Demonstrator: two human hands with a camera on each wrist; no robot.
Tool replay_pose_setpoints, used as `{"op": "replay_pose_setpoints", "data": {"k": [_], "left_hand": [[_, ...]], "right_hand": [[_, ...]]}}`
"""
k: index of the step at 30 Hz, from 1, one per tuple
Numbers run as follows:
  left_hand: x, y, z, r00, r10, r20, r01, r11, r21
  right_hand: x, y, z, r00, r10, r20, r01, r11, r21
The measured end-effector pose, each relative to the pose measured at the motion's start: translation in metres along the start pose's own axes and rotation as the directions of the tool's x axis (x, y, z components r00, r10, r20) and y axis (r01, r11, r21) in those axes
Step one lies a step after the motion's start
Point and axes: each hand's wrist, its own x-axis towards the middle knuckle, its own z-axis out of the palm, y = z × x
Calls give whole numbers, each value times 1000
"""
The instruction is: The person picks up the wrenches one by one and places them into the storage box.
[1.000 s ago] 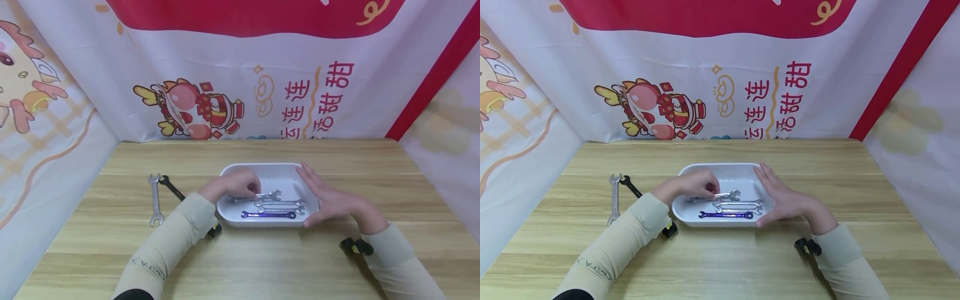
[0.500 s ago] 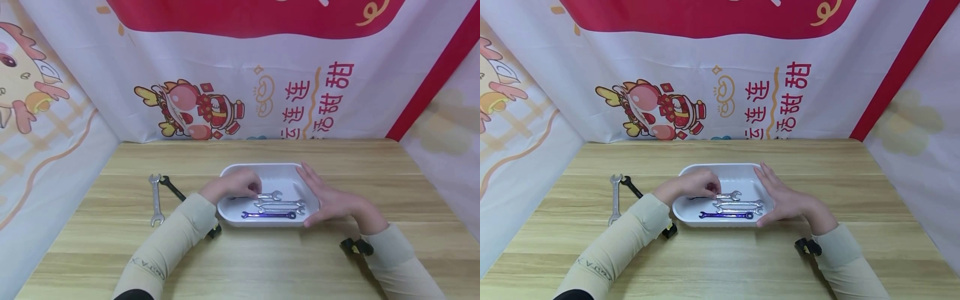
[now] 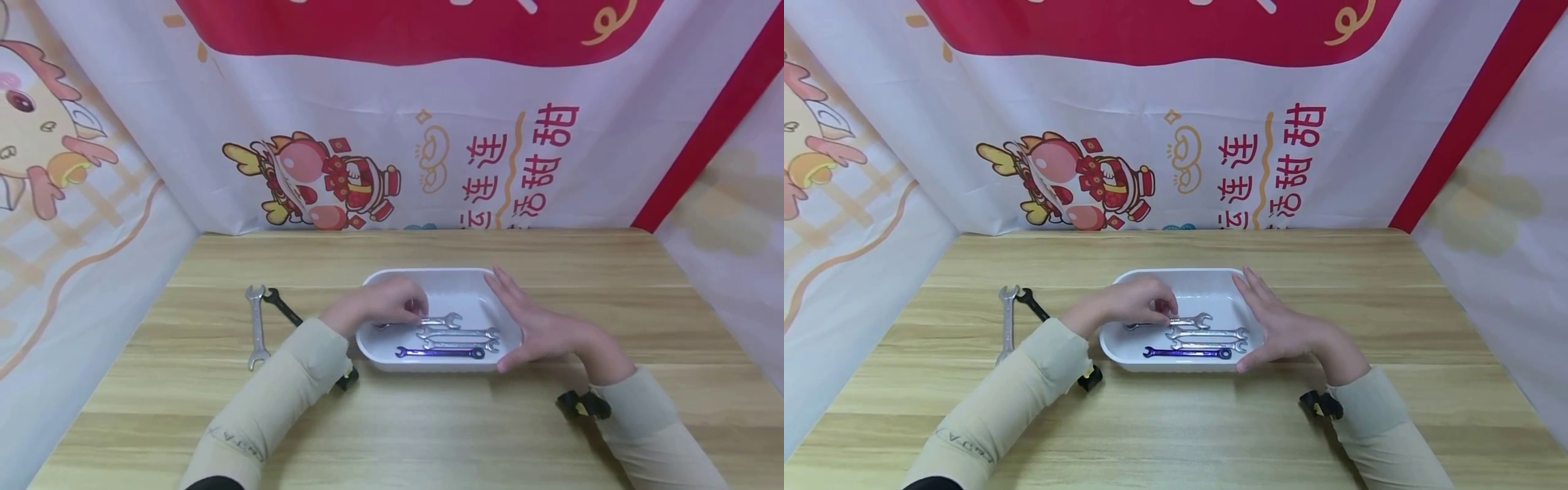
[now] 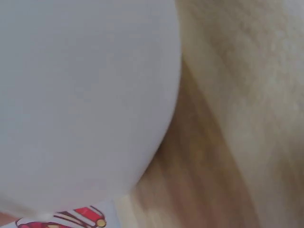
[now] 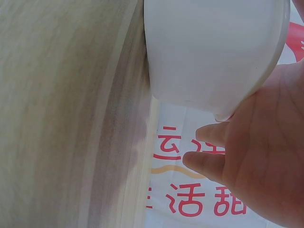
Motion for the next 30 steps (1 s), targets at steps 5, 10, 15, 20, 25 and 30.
{"op": "replay_pose_setpoints", "data": {"k": [5, 10, 15, 20, 25, 30], "left_hand": [[-14, 3, -8, 999, -19, -28, 19, 1000, 2], [-34, 6, -20, 997, 18, -75, -16, 999, 37], [-55, 9, -36, 987, 68, -143, -54, 994, 98], [-78, 10, -49, 981, 45, -191, -27, 995, 96], [-99, 3, -56, 971, -12, -240, 29, 997, 68], [-117, -12, -51, 963, -67, -259, 84, 995, 53]], "right_hand": [[-1, 1, 1, 1000, 0, -4, 0, 1000, 8], [-2, 1, 1, 1000, -2, -4, 2, 1000, 6], [-1, 2, 1, 1000, -17, -5, 17, 1000, -3], [0, 2, 1, 1000, -19, -3, 19, 1000, -10], [0, 3, 0, 1000, -26, -4, 26, 1000, -13], [0, 2, 0, 1000, -15, -6, 15, 1000, -4]]}}
